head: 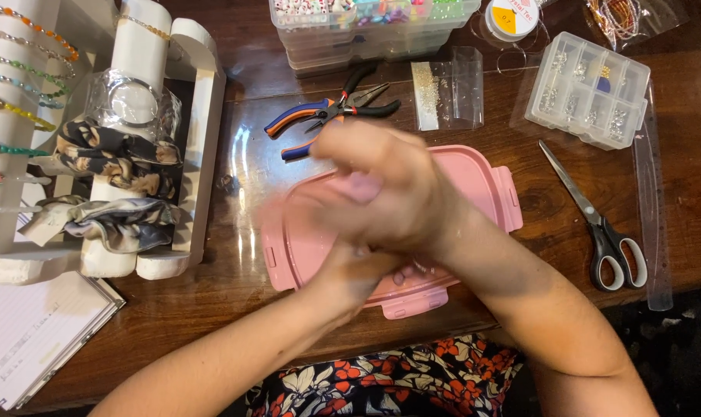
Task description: Measuring a length of jewelry wire using a plastic ruler and cutting it to size with scissors.
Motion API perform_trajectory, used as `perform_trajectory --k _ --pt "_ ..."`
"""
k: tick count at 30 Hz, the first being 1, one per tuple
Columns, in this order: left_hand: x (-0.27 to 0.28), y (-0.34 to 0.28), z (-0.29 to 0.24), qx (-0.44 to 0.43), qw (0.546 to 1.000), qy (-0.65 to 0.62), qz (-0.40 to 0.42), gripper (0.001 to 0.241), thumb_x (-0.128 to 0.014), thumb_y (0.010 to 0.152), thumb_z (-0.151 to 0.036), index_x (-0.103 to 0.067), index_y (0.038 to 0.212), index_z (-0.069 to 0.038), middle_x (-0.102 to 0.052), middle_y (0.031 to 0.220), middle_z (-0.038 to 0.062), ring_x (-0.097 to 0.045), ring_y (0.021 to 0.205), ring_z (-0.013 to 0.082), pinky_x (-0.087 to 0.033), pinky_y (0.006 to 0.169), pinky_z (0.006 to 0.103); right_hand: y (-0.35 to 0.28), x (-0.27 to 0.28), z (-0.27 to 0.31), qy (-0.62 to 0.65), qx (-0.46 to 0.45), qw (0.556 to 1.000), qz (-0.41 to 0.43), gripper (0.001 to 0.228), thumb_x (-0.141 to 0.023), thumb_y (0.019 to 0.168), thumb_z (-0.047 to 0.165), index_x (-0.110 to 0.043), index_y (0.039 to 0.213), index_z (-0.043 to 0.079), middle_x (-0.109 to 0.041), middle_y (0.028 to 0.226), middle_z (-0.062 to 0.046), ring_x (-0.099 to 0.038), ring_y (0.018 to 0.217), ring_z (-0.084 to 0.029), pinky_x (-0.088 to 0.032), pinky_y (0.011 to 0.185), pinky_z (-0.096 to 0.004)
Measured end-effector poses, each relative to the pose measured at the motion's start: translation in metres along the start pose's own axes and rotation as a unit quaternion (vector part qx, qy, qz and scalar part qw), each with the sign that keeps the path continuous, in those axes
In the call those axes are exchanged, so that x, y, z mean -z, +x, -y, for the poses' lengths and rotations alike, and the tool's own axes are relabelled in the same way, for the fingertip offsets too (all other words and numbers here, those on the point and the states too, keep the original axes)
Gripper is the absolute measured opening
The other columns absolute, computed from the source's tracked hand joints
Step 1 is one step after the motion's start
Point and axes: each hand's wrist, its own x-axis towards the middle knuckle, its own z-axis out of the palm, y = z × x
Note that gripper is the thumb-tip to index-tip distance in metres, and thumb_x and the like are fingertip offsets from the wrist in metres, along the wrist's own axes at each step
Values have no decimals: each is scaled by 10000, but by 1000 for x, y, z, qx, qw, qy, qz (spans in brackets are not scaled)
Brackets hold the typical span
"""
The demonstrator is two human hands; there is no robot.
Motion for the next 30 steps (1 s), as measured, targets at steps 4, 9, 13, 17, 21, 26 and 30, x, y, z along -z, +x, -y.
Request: perform_trajectory --k 4,9,13,17,21,26,30 --pt "7 2 4 3 999 -5 36 119 -708 1041 -19 -656 934 -11 -704 726 170 -654 615 193 -516 561 284 1 19 -13 -342 193 918 49 409 -737 1285 128 -574 1611 314 -635 1291 -81 -631 915 -192 -580 768 -347" --pt "10 5 -6 12 999 -32 16 108 -700 1084 -92 -726 1065 11 -718 769 121 -618 589 142 -510 537 247 -12 38 -10 -257 82 963 -18 459 -782 1230 14 -514 1603 36 -661 1276 -264 -654 1101 -370 -602 1071 -512" --pt "5 6 -1 9 998 -59 16 134 -687 1104 -144 -713 1051 -23 -725 781 104 -628 592 126 -482 536 239 -14 30 -8 -125 75 988 -42 409 -648 1237 248 -500 1578 78 -641 1196 -237 -637 882 -284 -599 749 -365" --pt "3 5 -7 12 999 -47 17 162 -687 1108 -166 -731 1120 -11 -756 784 124 -659 621 120 -502 556 227 -15 13 10 -16 34 994 -103 455 -557 1224 411 -498 1603 167 -563 1159 -262 -592 844 -290 -654 658 -354" --pt "2 3 -8 20 998 -64 12 245 -678 1105 -147 -743 1274 18 -747 788 113 -658 629 114 -507 563 222 -14 9 12 -2 30 994 -105 424 -515 1247 384 -453 1595 149 -519 1226 -231 -604 947 -273 -650 662 -327" --pt "4 3 -7 8 999 -44 8 140 -700 1101 -167 -731 1065 -35 -740 782 96 -628 606 110 -470 532 229 -19 10 11 6 -17 992 -123 445 -544 1250 417 -452 1578 131 -508 1228 -240 -566 988 -273 -626 664 -325" --pt "5 5 -4 11 999 -48 16 145 -687 1113 -166 -727 1079 -31 -766 817 125 -653 626 126 -481 539 237 -18 15 9 19 -41 993 -110 443 -564 1252 388 -469 1550 74 -505 1210 -251 -556 886 -272 -640 654 -319"
